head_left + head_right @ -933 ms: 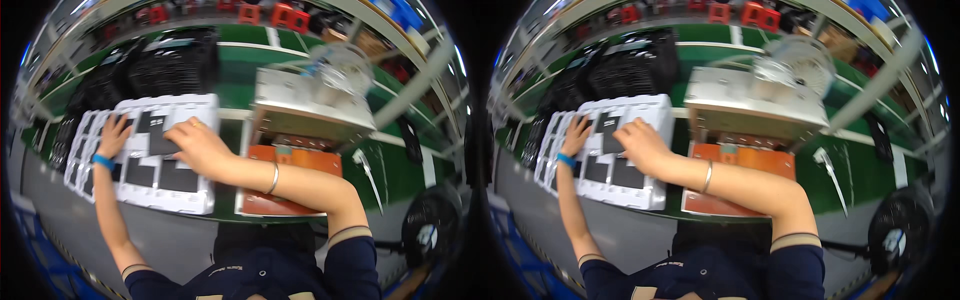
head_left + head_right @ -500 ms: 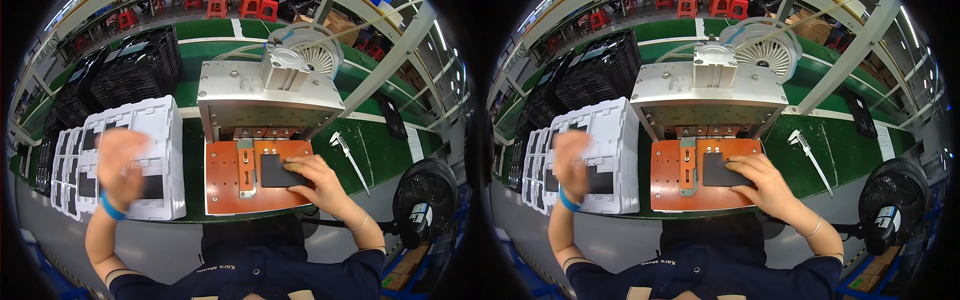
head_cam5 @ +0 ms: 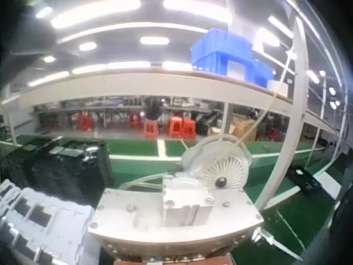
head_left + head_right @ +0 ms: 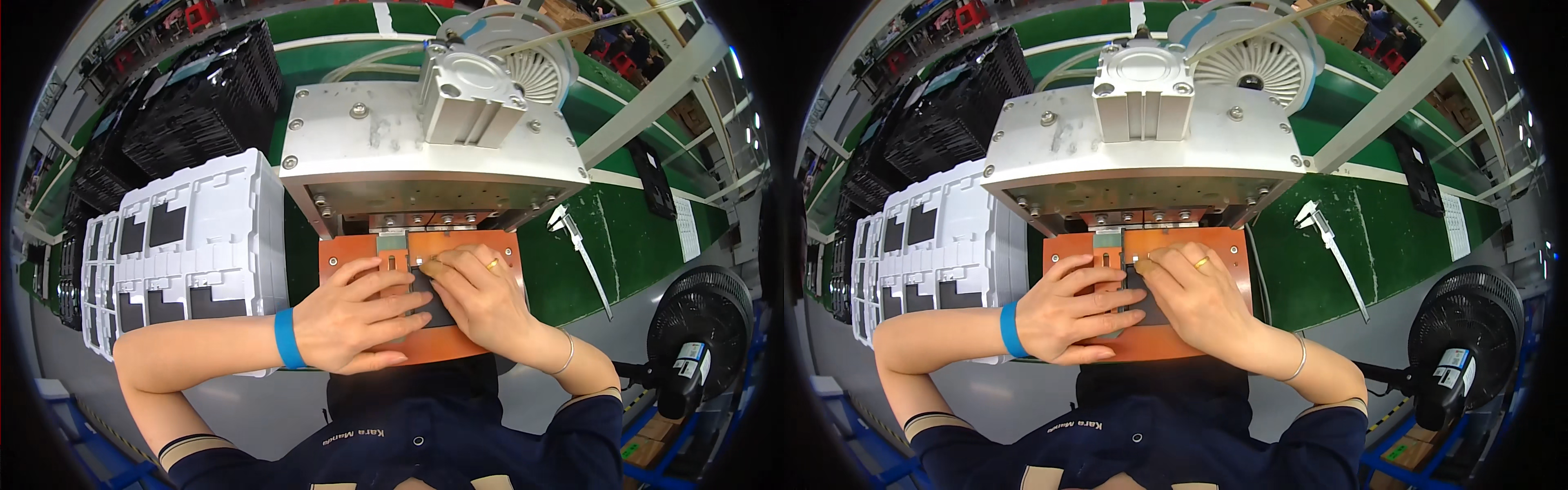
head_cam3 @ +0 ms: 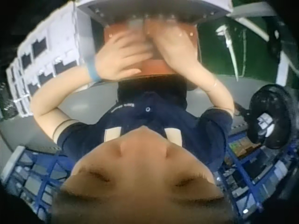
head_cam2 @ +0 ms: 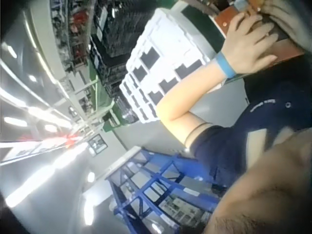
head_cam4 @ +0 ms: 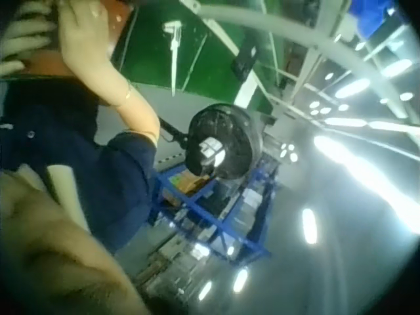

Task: The person repeatedly picks up black rectangular components from a white tray and places them into a press machine. They operate the machine to process each component and then return it to the tray. Periodically, they use a digital caliper to measure the components.

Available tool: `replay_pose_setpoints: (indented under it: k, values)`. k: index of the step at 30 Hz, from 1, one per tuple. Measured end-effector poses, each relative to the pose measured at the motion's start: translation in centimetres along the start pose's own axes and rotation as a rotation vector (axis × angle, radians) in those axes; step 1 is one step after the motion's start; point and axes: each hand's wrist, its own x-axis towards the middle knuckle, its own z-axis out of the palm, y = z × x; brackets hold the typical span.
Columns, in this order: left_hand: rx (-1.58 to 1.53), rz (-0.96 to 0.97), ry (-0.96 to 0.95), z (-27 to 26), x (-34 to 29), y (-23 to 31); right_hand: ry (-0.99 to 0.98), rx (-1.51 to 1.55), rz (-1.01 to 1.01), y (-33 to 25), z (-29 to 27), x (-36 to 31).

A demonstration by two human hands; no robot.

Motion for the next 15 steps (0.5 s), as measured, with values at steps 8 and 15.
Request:
replay_pose_setpoints:
  k: [8, 15]
  values:
    - [-0.023, -0.025, 0.004, 0.06, -0.08, 0.16, -0.028, -0.046, 0.083, -0.29, 0.07, 0.17]
    - [-0.002, -0.017, 0.013, 0.04, 0.29, -0.12, -0.014, -0.036, 0.077, 0.05, 0.15, 0.42]
